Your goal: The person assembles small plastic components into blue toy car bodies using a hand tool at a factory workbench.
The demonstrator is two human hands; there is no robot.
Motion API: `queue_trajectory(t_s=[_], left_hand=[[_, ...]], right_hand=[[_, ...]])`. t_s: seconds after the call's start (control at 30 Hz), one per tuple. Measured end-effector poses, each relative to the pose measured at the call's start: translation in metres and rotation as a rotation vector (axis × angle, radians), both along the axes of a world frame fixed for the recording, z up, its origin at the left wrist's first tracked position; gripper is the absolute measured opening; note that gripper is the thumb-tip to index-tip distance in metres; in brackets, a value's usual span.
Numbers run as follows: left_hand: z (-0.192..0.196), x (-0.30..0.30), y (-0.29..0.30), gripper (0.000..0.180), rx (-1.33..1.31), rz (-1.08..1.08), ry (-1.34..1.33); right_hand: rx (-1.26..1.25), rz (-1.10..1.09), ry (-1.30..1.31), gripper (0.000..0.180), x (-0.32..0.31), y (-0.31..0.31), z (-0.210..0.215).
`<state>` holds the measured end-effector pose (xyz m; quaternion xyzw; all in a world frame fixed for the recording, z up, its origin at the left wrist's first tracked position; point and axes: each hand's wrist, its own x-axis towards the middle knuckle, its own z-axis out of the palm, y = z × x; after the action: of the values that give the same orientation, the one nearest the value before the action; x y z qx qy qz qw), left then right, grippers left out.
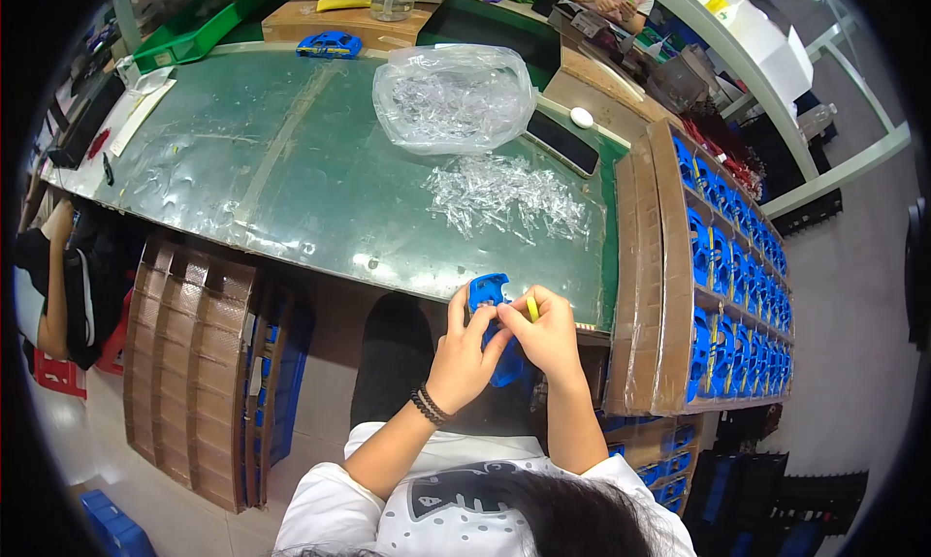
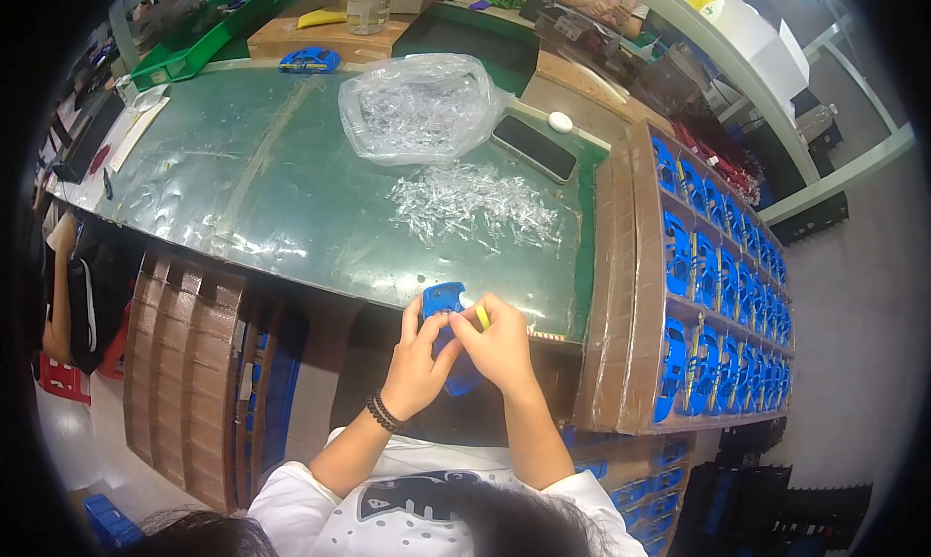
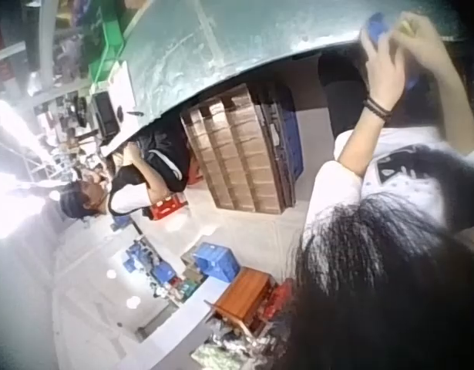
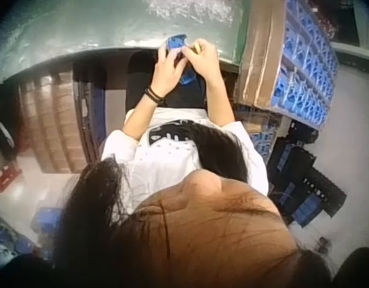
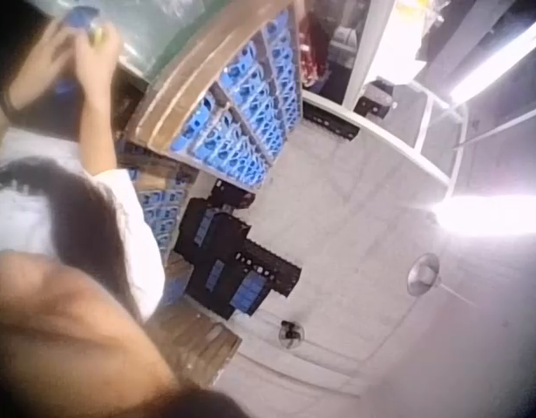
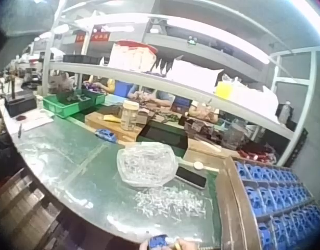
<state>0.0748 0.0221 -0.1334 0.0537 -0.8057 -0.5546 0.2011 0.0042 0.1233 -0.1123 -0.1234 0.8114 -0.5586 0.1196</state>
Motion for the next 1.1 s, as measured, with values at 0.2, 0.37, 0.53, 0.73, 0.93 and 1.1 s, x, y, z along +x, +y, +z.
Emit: queue_trajectory(t_s=[0.2, 0.37, 0.53, 0.73, 0.93, 1.1], left_hand=[[-0.003, -0.001, -0.002, 0.017, -0.055, 0.039, -0.051], [-0.004, -0.001, -0.011, 0.017, -0.003, -0.011, -0.034], [-0.006, -0.001, -0.017, 0.031, 0.043, -0.038, -0.032], [-0.021, -0.009, -0.021, 0.057, 0.323, -0.223, -0.071], [-0.028, -0.011, -0.015, 0.054, 0.469, -0.206, -0.086], [-0.018, -0.012, -0.015, 0.055, 0.258, -0.162, -0.044]], right_hand=[[-0.183, 0.03, -0.205, 0.015, 0.004, -0.005, 0.014], [0.011, 0.131, 0.19, 0.009, -0.004, 0.004, 0.018], [0.223, 0.276, 0.369, 0.008, -0.011, 0.007, 0.024], [0.195, 0.232, 0.495, 0.009, -0.025, -0.003, 0.003], [0.336, 0.095, 0.566, 0.007, -0.013, -0.007, -0.002], [0.551, 0.081, 0.516, 0.012, -0.016, -0.012, 0.001]])
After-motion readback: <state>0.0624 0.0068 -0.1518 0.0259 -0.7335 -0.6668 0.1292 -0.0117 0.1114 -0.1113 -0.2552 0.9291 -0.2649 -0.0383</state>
